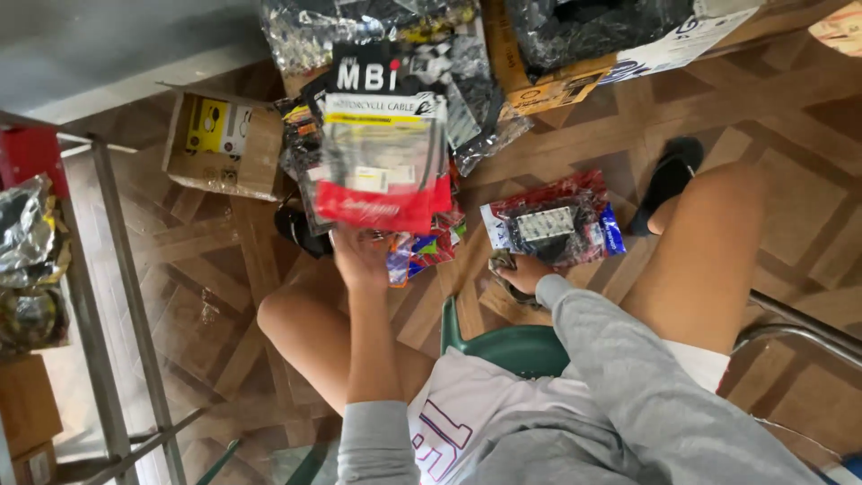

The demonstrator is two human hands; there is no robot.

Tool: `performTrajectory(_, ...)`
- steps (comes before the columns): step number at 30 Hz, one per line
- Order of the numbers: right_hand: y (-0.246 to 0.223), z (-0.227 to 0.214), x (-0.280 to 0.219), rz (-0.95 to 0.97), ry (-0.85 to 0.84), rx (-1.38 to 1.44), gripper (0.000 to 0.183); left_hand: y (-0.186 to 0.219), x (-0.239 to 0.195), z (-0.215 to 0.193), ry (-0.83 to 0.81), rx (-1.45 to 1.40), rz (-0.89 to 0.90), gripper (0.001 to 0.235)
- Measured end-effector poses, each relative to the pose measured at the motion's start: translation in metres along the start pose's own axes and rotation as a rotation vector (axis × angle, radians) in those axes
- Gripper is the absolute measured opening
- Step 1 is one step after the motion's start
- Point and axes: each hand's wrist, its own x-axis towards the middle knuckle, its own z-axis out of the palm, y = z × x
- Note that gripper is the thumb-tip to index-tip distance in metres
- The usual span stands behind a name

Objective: The person sits on a chair and wipes various packaged motorcycle parts with a cloth. They pick up items such as cables and filters from a pile on the floor, wipe them, and place them back down.

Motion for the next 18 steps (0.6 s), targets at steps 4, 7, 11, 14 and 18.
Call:
performTrajectory(4,0.004,0.000,-0.013,0.079,0.013,-0.048,0.071,-0.059,0.022,-0.062,0.113,0.378,-0.058,0.048)
performTrajectory(7,0.015,0.012,-0.017,0.111,-0.008,0.005,0.070,-0.052,-0.036,-0.025,-0.019,0.635,-0.063,0.046)
performTrajectory(11,0.083,0.063,0.034,0.199,0.021,-0.203,0.073,-0.069,-0.033,-0.037,-0.261,1.206,0.181,0.016)
performTrajectory(14,0.082,0.060,0.017,0.304,0.037,-0.026,0.070,-0.067,-0.020,-0.057,-0.208,0.819,-0.366,0.026)
performTrajectory(18,0.075,0.050,-0.004,0.439,-0.074,0.026,0.071,-0.077,-0.035,-0.046,-0.473,1.820,0.031,0.037)
